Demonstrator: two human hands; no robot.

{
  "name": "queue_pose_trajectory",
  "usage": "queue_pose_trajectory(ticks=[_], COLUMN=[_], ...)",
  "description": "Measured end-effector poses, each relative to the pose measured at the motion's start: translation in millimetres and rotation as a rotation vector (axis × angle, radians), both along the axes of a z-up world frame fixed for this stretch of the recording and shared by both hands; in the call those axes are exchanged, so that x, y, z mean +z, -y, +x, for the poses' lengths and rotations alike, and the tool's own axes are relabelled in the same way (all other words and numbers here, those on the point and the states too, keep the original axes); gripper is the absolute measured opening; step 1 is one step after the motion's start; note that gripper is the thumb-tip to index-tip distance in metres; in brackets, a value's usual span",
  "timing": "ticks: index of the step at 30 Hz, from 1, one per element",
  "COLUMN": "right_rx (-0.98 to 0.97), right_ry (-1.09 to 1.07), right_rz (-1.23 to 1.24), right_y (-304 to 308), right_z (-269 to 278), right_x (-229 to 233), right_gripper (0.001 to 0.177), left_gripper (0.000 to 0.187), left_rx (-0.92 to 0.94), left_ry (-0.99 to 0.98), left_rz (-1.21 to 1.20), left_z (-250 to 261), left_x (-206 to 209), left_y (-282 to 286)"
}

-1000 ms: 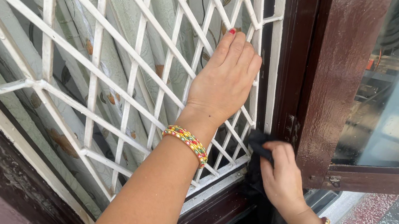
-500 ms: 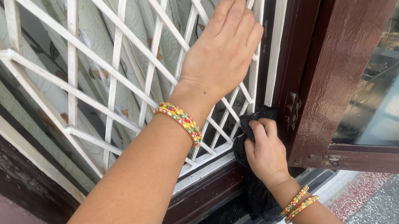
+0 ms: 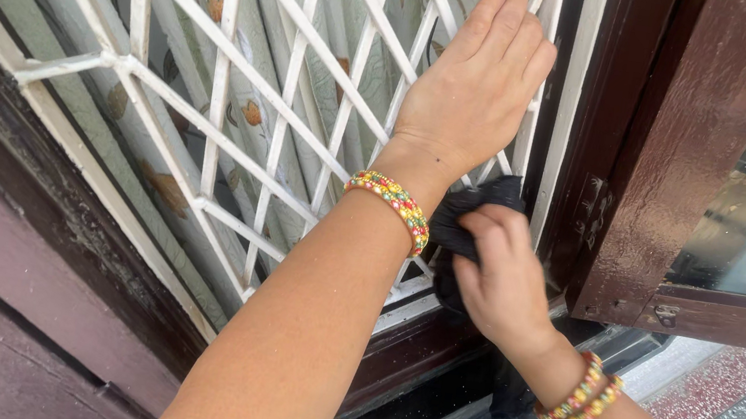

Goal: The person wipes the wooden window frame and glass with a black cloth. They clean the frame edges, corners, and the glass pane, moving the cloth along the surfaces.

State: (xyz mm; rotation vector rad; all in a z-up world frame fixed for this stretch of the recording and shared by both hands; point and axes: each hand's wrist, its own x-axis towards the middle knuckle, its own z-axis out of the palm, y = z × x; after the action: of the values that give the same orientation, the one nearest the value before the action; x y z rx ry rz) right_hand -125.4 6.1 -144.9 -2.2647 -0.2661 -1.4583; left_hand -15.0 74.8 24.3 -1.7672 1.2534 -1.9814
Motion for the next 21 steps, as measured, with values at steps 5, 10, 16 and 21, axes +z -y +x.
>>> queue_pose_trajectory(ticks=[5, 10, 16, 21], right_rx=[-0.088, -0.157, -0.206, -0.122], right_ry=[-0.249, -0.5, -0.675, -0.555], right_rz=[-0.081, -0.014, -0.05, 0.14], right_y=[-4.8, 12.2, 18.6, 4.8], right_z=[12.4, 4.0, -13.4, -29.1], right_x=[-24.3, -42.6, -40.1, -13.0], right_gripper=[0.05, 0.043, 0.031, 0.025], left_gripper=[0.027, 0.026, 0.025, 0.025], left_rx=[-0.026, 0.019, 0.006, -0.007], left_ry=[-0.033, -0.01, -0.03, -0.019], left_rz=[0.006, 0.006, 0.015, -0.001], left_z=[-1.9, -6.0, -9.7, -10.1], left_x=[4.4, 4.0, 5.7, 5.5], left_y=[-0.3, -2.8, -3.3, -3.2])
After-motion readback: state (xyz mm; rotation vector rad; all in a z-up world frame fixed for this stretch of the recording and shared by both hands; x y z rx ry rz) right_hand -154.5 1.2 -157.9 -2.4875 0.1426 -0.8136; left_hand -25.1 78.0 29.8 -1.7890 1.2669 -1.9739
